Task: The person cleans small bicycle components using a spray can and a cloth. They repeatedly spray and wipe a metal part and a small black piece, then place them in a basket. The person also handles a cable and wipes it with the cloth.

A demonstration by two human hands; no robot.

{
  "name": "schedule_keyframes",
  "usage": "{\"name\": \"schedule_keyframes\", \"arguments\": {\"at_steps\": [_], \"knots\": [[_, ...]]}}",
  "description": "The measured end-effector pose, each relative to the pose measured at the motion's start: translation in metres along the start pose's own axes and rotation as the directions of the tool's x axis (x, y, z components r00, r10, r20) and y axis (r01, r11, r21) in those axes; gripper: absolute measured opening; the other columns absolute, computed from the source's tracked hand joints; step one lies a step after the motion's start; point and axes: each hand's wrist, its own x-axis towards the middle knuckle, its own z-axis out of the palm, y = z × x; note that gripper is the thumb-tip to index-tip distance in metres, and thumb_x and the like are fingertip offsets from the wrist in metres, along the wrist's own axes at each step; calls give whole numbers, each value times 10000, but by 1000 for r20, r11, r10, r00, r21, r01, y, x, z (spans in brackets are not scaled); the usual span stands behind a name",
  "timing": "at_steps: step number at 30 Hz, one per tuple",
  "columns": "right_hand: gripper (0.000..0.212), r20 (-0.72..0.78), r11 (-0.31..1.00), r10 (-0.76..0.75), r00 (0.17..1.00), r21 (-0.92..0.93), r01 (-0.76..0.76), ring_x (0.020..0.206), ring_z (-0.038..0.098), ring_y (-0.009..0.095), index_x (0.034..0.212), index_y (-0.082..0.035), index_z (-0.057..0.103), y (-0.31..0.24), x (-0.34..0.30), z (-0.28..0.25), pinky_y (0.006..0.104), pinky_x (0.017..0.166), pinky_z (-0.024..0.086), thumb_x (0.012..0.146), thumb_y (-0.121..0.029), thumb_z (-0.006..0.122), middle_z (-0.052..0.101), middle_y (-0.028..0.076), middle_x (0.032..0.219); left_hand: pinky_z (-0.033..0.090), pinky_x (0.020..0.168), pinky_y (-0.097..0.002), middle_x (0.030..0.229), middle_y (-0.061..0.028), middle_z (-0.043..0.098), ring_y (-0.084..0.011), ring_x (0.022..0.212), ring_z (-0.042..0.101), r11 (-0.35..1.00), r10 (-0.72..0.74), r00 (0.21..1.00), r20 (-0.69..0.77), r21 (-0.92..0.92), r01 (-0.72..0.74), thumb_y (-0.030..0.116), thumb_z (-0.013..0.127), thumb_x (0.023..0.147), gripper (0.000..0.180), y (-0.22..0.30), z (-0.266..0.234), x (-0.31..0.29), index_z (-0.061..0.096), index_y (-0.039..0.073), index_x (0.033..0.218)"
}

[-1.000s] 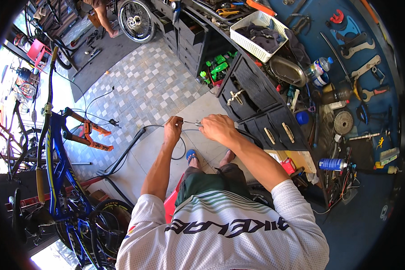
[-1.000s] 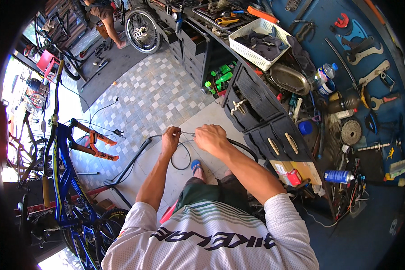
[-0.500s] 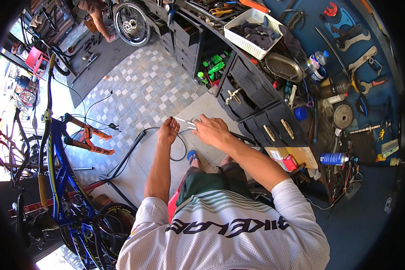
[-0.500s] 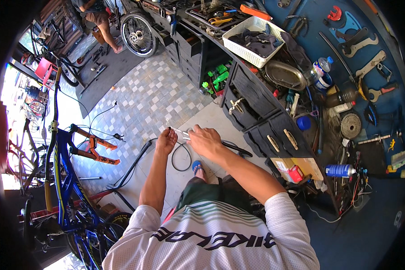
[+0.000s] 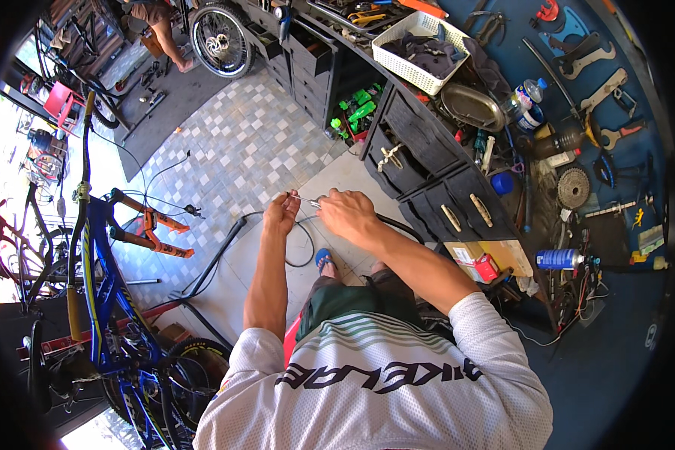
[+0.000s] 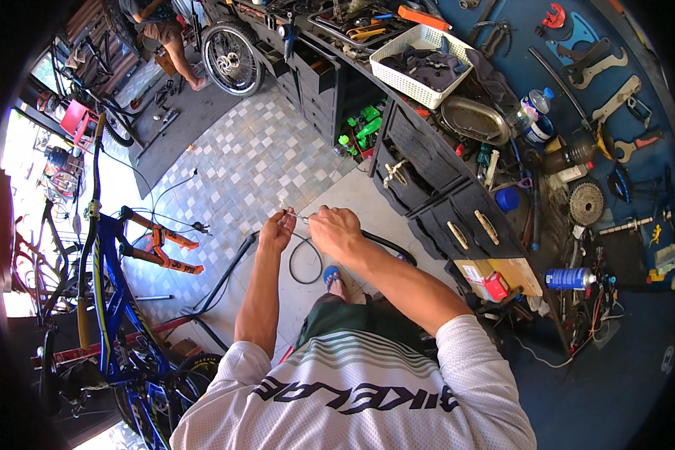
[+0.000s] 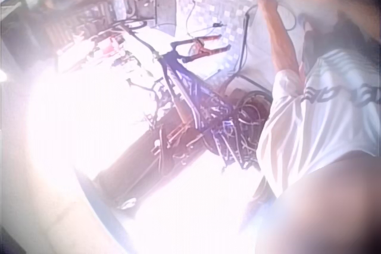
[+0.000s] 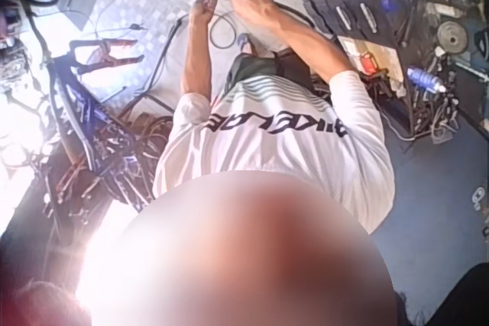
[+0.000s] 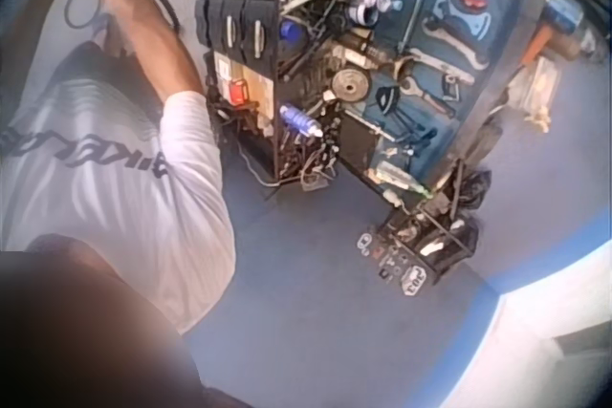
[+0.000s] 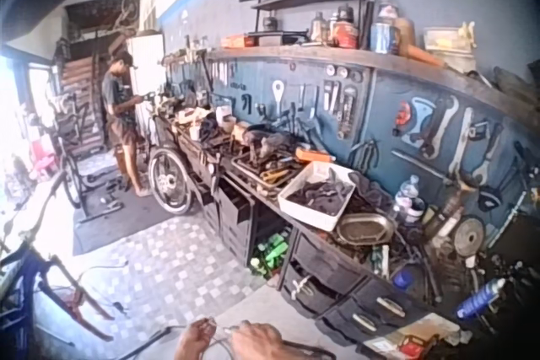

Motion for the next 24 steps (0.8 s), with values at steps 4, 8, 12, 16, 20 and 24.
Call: {"name": "schedule_keyframes", "arguments": {"at_steps": [4,8,12,16,20,24], "knots": [[351,22,999,13,1000,53,-14,979,733,356,1057,-79,737,5,-8,-15,470,879,575,1000,-398,602,714,169,1061,620,834,-376,1020,-139,705,-258,973,713,986,164,983,82,26,-167,23,633,997,48,5,-9,-9,614,6,1038],[355,49,999,-32,998,36,30,982,732,356,1047,-77,737,-3,-8,-17,470,871,579,990,-407,618,711,167,1061,616,799,-333,981,-132,718,-251,963,714,993,115,993,35,-17,-114,39,666,982,46,13,-21,-6,636,9,1000],[303,-30,997,-75,997,-5,75,933,748,330,976,-77,758,-20,0,-3,440,810,597,980,-353,632,723,175,1030,609,816,-327,988,-139,723,-249,964,714,999,33,999,20,-42,-32,45,658,981,62,17,-29,8,644,-2,1019],[184,-114,993,-63,991,-107,51,838,766,284,863,-86,776,-32,12,14,392,709,606,905,-219,657,746,158,942,610,847,-343,1000,-153,724,-254,966,715,998,50,996,-74,-40,-53,35,635,981,77,22,-33,14,639,-9,1044],[143,-131,993,-82,988,-95,69,838,767,273,863,-85,781,-34,14,18,375,707,605,880,-176,673,756,146,940,617,851,-351,996,-155,722,-256,982,715,996,74,996,-50,-50,-76,-5,639,965,80,25,-26,1,631,-1,1044],[283,-80,998,-44,996,39,48,940,748,337,1021,-85,758,-23,1,2,440,839,592,969,-336,638,732,164,1034,617,842,-341,1051,-144,733,-234,964,728,718,505,847,166,464,-519,-12,687,933,214,26,-11,-24,625,-4,1137]]}}
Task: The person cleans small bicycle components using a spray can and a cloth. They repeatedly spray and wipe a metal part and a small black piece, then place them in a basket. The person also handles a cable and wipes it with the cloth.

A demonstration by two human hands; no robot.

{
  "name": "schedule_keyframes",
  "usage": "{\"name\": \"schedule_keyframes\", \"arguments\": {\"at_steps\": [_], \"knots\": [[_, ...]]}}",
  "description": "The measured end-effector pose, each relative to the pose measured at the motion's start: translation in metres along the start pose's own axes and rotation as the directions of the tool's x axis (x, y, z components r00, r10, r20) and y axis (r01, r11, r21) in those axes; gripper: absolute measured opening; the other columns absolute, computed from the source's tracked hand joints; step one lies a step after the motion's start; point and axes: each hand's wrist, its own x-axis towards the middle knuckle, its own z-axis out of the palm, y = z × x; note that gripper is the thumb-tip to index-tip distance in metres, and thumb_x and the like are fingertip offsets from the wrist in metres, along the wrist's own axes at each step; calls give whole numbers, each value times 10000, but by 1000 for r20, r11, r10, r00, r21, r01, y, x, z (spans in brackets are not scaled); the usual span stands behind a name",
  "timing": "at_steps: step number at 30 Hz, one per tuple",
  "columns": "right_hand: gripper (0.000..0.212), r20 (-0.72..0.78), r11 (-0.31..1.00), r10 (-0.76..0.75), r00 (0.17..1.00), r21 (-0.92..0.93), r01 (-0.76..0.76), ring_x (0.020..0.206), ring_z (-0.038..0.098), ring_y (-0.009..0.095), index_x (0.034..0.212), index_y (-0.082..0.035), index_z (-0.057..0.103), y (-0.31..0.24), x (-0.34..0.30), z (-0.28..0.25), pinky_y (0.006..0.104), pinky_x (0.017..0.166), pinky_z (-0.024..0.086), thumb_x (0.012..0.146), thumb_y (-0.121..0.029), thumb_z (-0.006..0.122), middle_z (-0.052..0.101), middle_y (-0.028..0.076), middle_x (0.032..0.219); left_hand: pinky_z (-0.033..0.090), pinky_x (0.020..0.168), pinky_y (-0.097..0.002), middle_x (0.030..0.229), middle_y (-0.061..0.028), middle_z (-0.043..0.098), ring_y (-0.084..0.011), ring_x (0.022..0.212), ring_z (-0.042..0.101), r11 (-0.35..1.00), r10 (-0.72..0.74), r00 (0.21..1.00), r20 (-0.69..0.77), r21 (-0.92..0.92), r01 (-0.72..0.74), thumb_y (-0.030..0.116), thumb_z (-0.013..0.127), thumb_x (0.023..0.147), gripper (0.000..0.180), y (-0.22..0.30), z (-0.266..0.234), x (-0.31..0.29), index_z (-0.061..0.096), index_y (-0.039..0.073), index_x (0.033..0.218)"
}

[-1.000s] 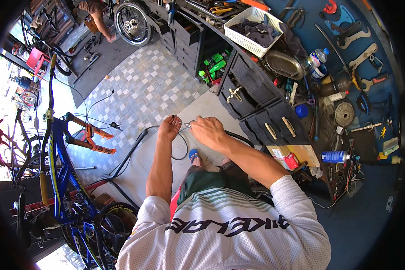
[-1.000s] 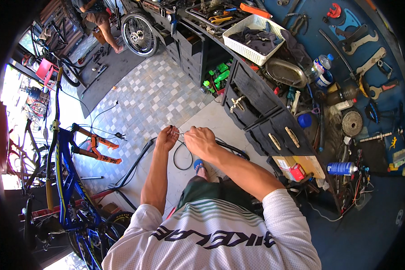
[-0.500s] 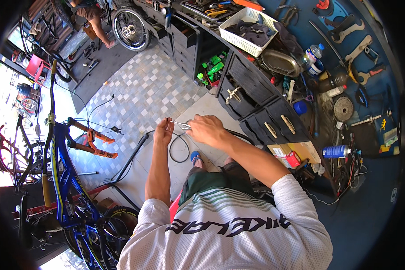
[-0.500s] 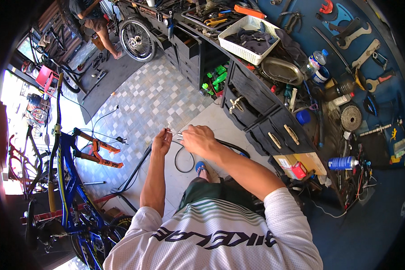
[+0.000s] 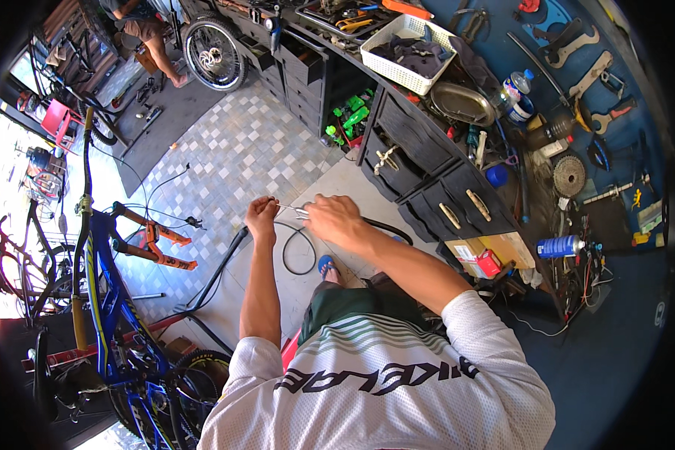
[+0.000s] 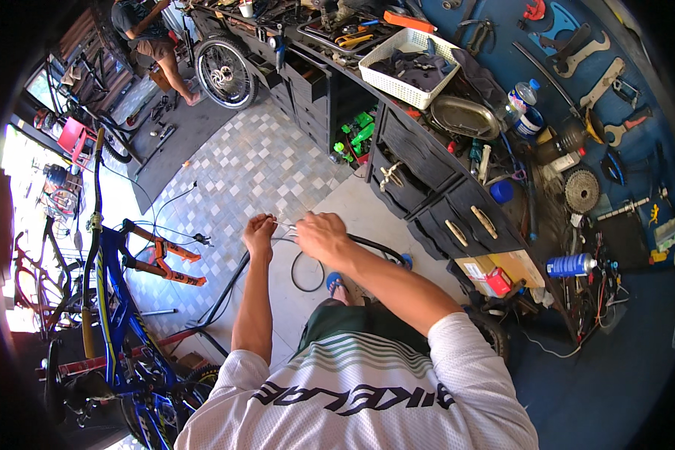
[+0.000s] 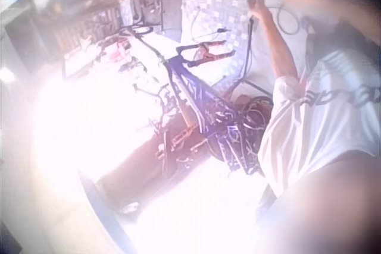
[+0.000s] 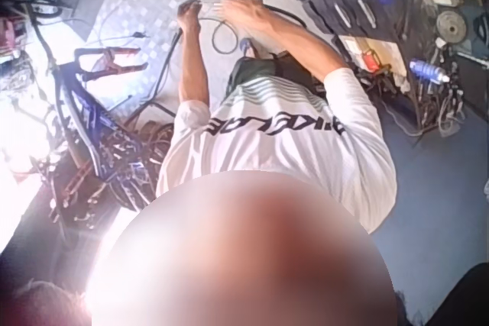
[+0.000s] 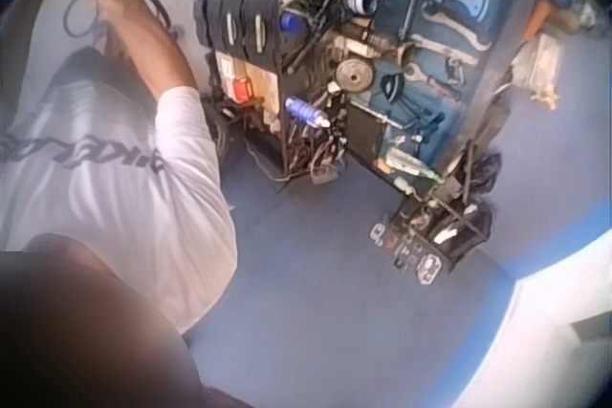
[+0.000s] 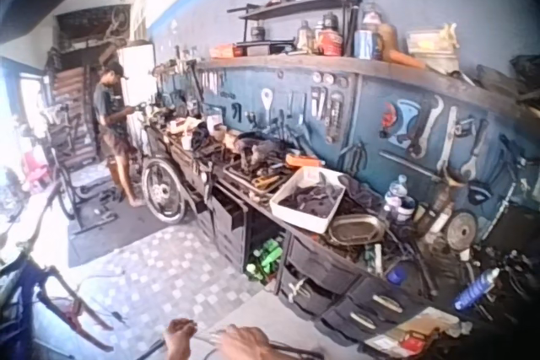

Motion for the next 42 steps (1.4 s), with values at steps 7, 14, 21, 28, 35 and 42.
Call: {"name": "schedule_keyframes", "arguments": {"at_steps": [7,14,21,28,35,42], "knots": [[343,113,1000,-11,994,-19,13,975,739,342,1059,-75,751,6,-4,-36,455,867,577,973,-392,652,726,174,1056,613,824,-374,1063,-166,753,-266,927,765,663,365,881,302,581,-473,10,686,920,326,26,10,-20,586,37,1230],[139,18,991,-26,999,-130,29,878,775,279,822,-100,784,-9,3,-31,392,711,610,856,-163,665,773,151,889,609,809,-388,1057,-170,756,-291,932,765,574,386,854,349,634,-518,0,672,924,367,22,13,-22,556,55,1267],[131,31,987,-24,999,-156,28,887,773,271,828,-107,784,-14,9,-27,382,726,610,865,-149,666,777,128,896,603,805,-395,1089,-172,754,-301,947,761,581,398,854,334,629,-517,10,681,929,386,19,11,-24,546,62,1287],[131,-3,986,-31,1000,-161,30,913,770,269,832,-102,783,-15,11,-26,378,744,609,866,-156,669,776,130,909,600,803,-403,1098,-182,750,-301,955,760,592,379,860,341,625,-509,9,676,934,372,21,10,-24,544,59,1278],[322,77,994,-4,997,-111,13,912,750,338,986,-70,777,-8,6,-39,436,817,595,968,-365,650,756,169,994,604,806,-386,1105,-176,752,-300,961,764,587,417,843,340,608,-535,14,682,936,377,31,17,-32,535,57,1281],[388,-202,958,210,957,237,-161,1028,682,367,1202,-122,710,62,-59,-55,469,867,542,974,-430,649,707,139,1071,592,852,-334,1109,-147,761,-235,1011,761,719,535,793,293,335,-609,-34,736,909,497,132,52,-91,462,41,1317]]}}
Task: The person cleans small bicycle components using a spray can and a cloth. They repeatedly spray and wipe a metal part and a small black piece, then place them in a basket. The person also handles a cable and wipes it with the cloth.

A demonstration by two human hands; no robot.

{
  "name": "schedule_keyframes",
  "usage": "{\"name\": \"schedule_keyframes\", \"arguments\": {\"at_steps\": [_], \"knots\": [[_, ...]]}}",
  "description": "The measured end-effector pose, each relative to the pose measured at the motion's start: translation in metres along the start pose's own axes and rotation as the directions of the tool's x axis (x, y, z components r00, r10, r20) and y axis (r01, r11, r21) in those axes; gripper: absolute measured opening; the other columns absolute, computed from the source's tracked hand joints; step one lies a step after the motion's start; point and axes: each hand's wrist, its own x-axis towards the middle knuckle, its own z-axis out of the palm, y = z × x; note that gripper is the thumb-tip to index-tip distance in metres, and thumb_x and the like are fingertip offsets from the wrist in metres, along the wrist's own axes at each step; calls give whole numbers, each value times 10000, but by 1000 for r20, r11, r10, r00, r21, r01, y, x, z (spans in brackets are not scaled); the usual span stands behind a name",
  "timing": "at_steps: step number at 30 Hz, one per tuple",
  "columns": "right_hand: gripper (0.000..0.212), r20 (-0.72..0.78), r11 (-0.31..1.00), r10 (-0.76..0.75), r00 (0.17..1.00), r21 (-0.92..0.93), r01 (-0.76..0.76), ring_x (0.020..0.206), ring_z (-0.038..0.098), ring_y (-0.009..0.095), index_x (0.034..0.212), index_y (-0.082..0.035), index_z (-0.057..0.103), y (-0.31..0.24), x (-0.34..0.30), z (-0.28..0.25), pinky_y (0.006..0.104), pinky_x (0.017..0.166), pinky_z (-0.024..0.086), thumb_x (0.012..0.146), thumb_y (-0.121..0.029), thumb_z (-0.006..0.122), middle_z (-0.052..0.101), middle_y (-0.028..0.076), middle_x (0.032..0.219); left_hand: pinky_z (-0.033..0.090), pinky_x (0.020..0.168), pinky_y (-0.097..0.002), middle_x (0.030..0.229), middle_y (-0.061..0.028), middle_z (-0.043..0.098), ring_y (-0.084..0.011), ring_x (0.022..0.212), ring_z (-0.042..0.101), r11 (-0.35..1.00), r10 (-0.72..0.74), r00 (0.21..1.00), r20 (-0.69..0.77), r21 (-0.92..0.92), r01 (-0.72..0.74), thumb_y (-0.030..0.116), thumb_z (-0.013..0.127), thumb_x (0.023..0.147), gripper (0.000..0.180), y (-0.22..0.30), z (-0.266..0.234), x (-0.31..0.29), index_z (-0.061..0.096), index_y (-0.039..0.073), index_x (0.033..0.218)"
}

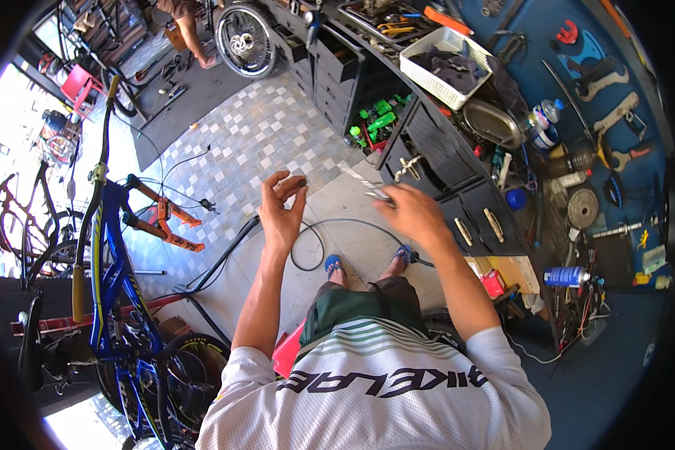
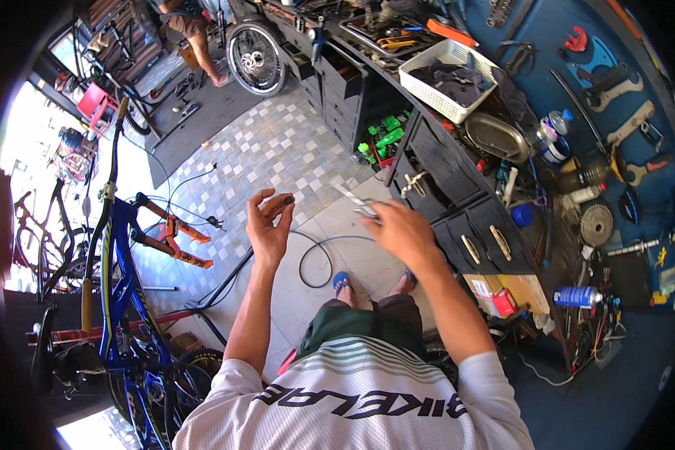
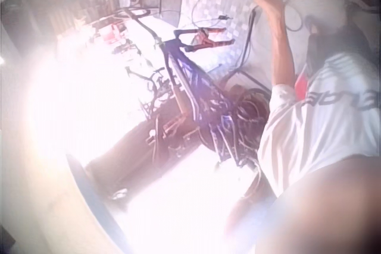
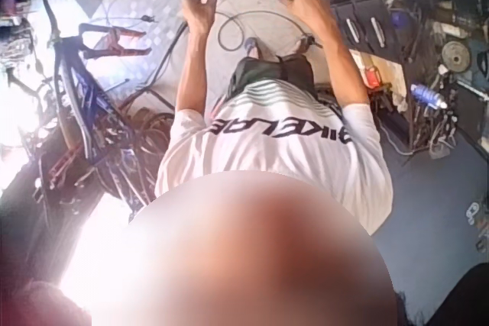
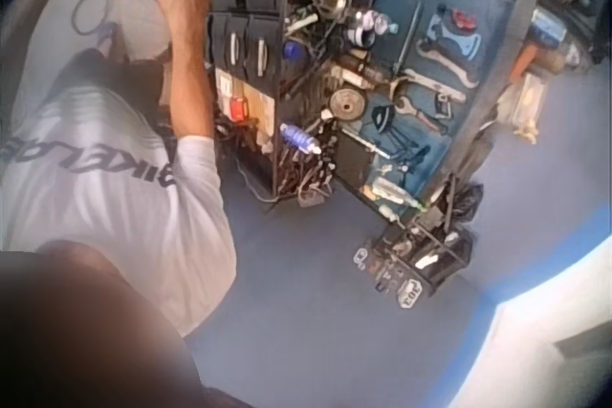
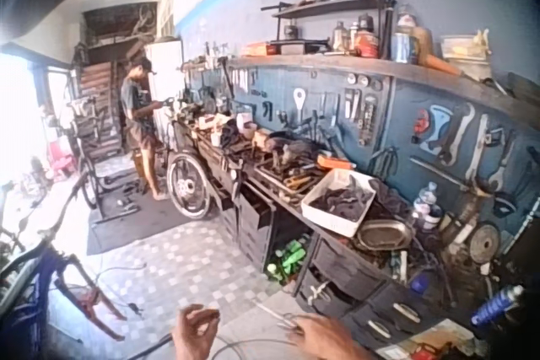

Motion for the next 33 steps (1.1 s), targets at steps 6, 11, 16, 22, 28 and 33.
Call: {"name": "schedule_keyframes", "arguments": {"at_steps": [6,11,16,22,28,33], "knots": [[452,-10,983,184,983,10,-184,1019,678,421,1207,-84,712,62,-40,8,500,867,536,953,-454,653,721,203,1094,584,904,-372,1087,-258,726,-306,1028,740,892,449,888,96,12,-453,-121,793,832,657,123,-24,-8,346,12,1295],[467,70,946,319,945,38,-322,1021,675,439,1186,-60,717,77,-70,29,498,873,533,947,-457,657,720,225,1074,587,890,-382,1113,-294,725,-338,1064,740,855,516,835,193,-54,-516,-75,814,833,675,161,-35,-6,336,26,1298],[484,32,961,273,961,38,-274,1028,677,433,1200,-49,711,76,-79,37,485,878,533,949,-460,664,718,229,1101,589,890,-400,1122,-306,719,-353,1072,737,841,540,825,169,-139,-522,-93,788,848,677,161,-34,-5,315,30,1317],[413,-13,960,270,963,84,-268,987,673,439,1158,-82,719,73,-82,34,506,846,524,948,-434,671,716,226,1029,583,915,-418,1126,-309,716,-358,1083,731,842,535,833,145,-177,-510,-105,773,857,662,159,-35,-10,317,31,1316],[330,-170,919,236,957,361,-162,689,613,248,1008,-44,687,45,-74,23,365,630,469,933,-358,755,637,74,739,565,904,-414,1081,-223,760,-331,1063,726,806,591,800,100,-107,-582,-112,809,808,689,155,-33,-6,355,44,1302],[219,-204,463,175,963,880,102,566,398,2,1044,-52,692,-36,-72,-22,201,516,301,890,-140,820,468,-95,643,530,868,-393,1059,-130,790,-297,986,690,767,638,763,101,-9,-641,-79,843,773,711,154,-20,-7,398,58,1309]]}}
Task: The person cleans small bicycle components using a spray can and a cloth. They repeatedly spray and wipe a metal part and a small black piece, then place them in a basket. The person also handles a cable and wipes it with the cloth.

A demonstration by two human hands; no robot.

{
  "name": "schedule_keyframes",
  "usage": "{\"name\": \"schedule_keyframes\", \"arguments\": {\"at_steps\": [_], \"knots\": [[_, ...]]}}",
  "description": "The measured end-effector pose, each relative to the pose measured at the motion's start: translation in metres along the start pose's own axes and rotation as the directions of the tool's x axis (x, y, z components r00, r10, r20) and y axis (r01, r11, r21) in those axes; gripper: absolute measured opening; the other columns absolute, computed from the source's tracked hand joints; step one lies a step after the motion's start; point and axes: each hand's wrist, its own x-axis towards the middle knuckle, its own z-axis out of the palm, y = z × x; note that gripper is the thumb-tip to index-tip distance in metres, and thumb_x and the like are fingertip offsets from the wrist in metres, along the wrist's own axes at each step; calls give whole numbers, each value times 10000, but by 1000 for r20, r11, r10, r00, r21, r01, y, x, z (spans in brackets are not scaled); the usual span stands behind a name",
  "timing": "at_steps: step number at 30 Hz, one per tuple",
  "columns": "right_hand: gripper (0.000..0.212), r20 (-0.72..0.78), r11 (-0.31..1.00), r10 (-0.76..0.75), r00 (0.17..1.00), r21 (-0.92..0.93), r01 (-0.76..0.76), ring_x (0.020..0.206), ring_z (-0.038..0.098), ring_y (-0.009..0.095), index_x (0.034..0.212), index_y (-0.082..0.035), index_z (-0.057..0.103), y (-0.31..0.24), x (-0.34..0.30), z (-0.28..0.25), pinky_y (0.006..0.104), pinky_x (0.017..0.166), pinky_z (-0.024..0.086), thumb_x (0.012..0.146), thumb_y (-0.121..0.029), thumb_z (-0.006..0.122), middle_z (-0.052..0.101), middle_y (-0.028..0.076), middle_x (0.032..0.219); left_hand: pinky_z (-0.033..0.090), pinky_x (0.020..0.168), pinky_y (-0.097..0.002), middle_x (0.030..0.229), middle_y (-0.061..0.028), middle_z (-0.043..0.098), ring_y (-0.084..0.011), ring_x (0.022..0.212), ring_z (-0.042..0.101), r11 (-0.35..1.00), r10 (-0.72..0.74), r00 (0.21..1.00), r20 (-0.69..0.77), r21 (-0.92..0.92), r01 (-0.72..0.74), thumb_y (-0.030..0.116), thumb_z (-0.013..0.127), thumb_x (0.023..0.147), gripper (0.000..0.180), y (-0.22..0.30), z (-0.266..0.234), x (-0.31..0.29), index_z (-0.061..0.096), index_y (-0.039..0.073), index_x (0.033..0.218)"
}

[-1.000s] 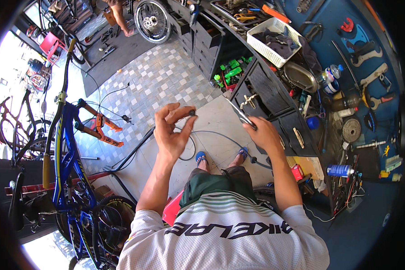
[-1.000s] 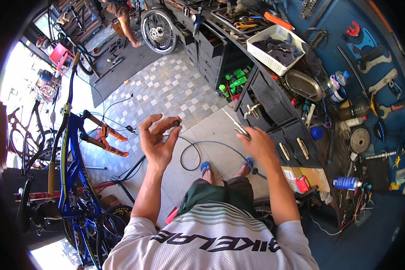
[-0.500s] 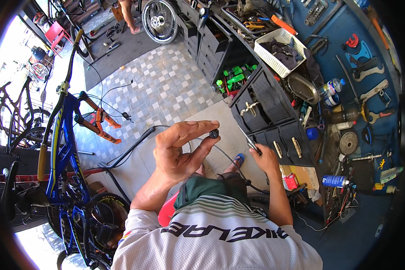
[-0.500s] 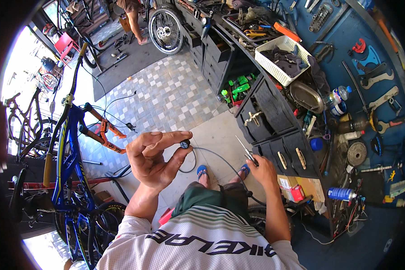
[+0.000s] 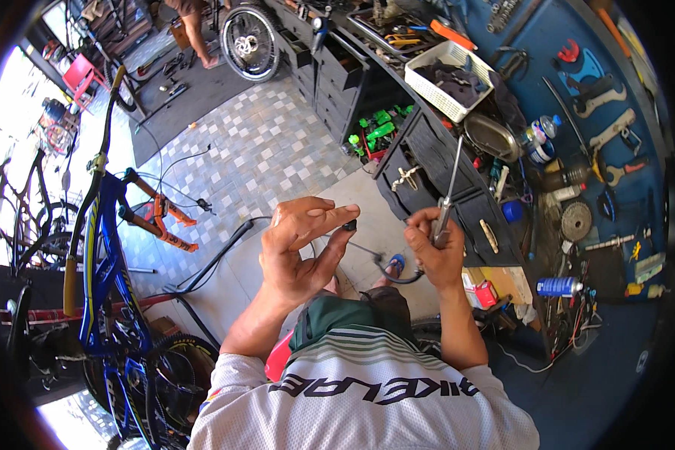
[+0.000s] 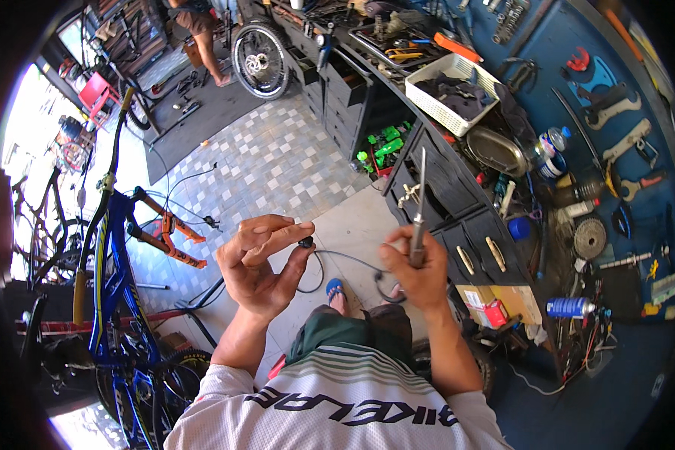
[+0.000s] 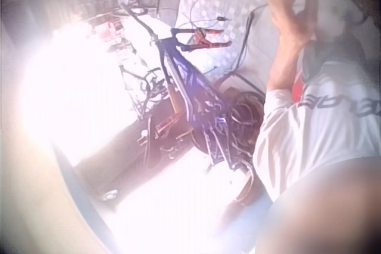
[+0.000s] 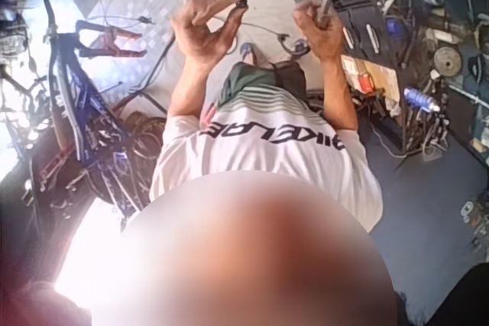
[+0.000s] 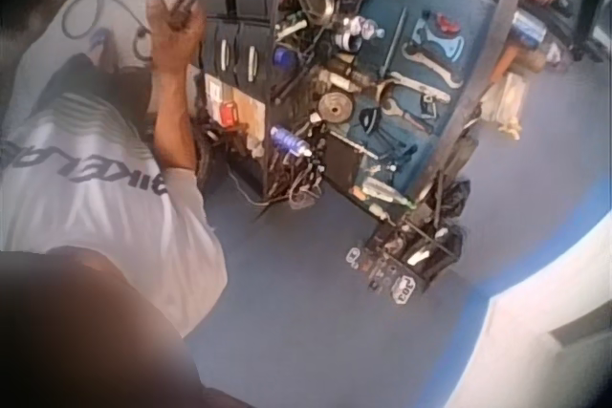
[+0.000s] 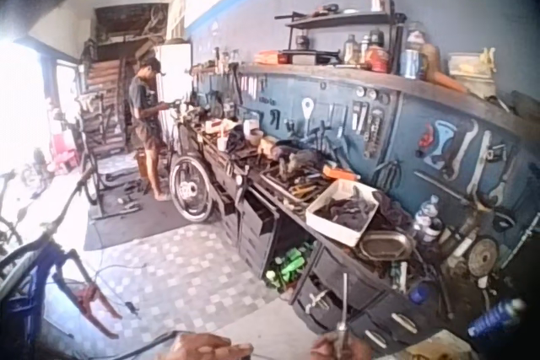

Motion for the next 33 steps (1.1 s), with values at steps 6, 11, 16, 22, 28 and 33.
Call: {"name": "schedule_keyframes", "arguments": {"at_steps": [6,11,16,22,28,33], "knots": [[224,223,991,-136,965,19,135,543,384,-15,1097,-25,690,-75,2,51,196,515,263,905,-88,786,457,-96,596,528,853,-396,1057,-86,795,-281,956,664,997,14,1000,-12,75,-13,-99,823,754,612,10,14,-5,506,59,1253],[230,271,990,-133,953,-2,138,548,526,6,1115,-22,639,-81,2,59,216,497,377,923,-69,755,557,-46,589,538,849,-414,1075,-104,786,-305,961,664,997,60,996,-70,51,-56,-113,806,758,566,11,15,-10,567,45,1246],[276,286,904,-337,897,-167,393,563,610,66,1102,-45,616,-74,1,57,252,518,464,894,-115,783,670,24,691,542,854,-407,1072,-156,759,-296,1000,671,913,-247,964,-97,-356,198,-71,833,768,524,11,17,-16,603,-2,1234],[300,298,813,-510,807,-140,566,496,539,51,1064,5,629,-67,7,56,232,450,401,858,-95,823,688,52,799,533,842,-378,1030,-155,753,-283,977,709,848,-264,963,54,-463,258,44,814,851,207,2,10,-16,744,-20,1035],[295,285,807,-521,805,-144,573,495,549,65,1058,10,630,-67,8,57,234,452,416,854,-85,821,705,66,848,524,838,-374,1008,-142,759,-276,952,712,852,-238,969,70,-464,243,40,821,842,226,-1,9,-13,744,-19,1046],[317,316,794,-521,793,-161,586,494,543,62,1097,-20,641,-70,11,55,237,454,402,858,-120,823,654,23,750,528,830,-373,1001,-143,756,-272,939,708,845,-215,974,75,-485,223,22,819,839,217,-4,9,-12,737,-24,1034]]}}
